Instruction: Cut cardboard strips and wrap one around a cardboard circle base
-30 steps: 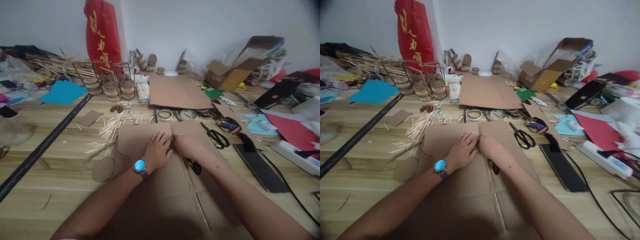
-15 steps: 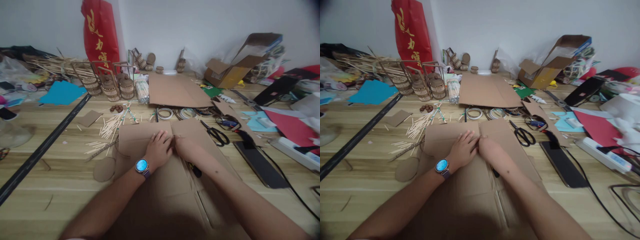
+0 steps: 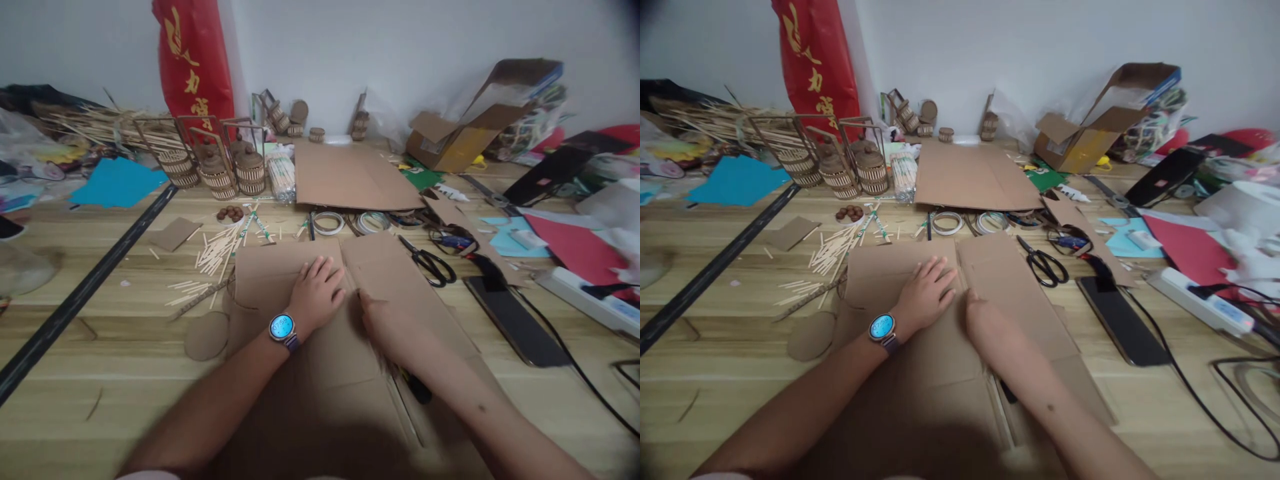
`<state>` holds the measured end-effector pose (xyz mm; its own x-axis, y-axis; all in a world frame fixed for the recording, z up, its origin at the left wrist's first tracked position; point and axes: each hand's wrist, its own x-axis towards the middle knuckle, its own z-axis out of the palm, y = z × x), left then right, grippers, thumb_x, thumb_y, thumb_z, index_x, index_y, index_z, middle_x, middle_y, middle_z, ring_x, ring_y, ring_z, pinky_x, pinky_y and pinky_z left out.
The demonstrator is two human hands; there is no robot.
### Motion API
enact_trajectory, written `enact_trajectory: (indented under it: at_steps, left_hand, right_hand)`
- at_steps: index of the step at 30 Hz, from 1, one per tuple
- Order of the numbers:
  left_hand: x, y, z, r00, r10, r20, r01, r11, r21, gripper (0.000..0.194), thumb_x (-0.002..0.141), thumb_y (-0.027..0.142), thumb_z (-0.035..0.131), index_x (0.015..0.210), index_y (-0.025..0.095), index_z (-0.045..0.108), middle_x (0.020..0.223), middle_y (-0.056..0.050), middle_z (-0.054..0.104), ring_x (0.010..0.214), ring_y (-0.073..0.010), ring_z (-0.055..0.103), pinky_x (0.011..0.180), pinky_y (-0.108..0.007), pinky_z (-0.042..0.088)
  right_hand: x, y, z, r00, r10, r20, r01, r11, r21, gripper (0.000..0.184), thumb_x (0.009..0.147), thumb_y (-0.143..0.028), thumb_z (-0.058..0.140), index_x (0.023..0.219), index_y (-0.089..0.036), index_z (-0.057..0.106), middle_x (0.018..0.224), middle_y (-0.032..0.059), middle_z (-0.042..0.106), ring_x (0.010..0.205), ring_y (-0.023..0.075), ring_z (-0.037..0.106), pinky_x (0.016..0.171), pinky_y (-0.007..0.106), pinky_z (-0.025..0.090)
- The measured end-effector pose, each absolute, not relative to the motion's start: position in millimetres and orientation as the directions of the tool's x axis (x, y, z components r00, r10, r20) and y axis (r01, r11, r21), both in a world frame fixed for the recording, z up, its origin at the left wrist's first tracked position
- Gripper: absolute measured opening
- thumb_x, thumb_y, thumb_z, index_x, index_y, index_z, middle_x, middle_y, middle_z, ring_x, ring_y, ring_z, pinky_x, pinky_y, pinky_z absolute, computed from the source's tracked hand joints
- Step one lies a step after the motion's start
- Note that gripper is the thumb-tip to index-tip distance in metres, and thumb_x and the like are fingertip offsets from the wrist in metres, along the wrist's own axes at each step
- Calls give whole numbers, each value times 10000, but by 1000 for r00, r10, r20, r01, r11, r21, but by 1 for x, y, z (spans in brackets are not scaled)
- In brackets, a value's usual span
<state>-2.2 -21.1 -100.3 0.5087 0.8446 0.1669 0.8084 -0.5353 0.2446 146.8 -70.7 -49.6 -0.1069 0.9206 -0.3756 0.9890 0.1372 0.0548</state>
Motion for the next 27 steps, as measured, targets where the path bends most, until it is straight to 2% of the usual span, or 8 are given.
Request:
enact_trajectory:
  at_steps: [8, 17, 22, 27]
  left_hand:
    - [-2, -20, -100, 507, 846, 167, 810, -534, 244, 447, 977, 370, 489, 1391, 213, 547, 1547, -117, 422, 1450, -314, 338, 1172, -553, 306]
    - [-1, -20, -101, 496, 852, 168, 815, -523, 249, 445, 974, 368, 482, 1390, 225, 551, 1554, -104, 414, 1454, -308, 332, 1181, -547, 291]
    - [-2, -21, -100, 493, 851, 183, 816, -525, 244, 437, 967, 361, 487, 1378, 232, 558, 1541, -101, 435, 1440, -317, 353, 1169, -559, 307]
    - [-2, -21, -100, 495, 848, 190, 814, -529, 239, 433, 967, 353, 481, 1373, 226, 563, 1537, -105, 440, 1437, -317, 358, 1168, -555, 305]
  right_hand:
    - [152, -82, -58, -99, 924, -370, 992, 119, 30, 599, 861, 44, 378, 1458, -1, 407, 1020, 244, 744, 831, 218, 750, 620, 242, 517]
    - [155, -108, -56, -73, 897, -436, 997, 71, -19, 666, 833, 67, 354, 1494, -10, 348, 933, 194, 763, 793, 194, 742, 585, 239, 479]
    - [159, -128, -57, -58, 904, -423, 994, 14, -106, 702, 815, 62, 337, 1506, -59, 358, 926, 173, 763, 787, 187, 736, 560, 227, 438]
    - [161, -147, -58, 28, 846, -532, 996, -67, -54, 726, 804, 60, 356, 1517, -76, 365, 974, 200, 755, 805, 210, 741, 577, 239, 434]
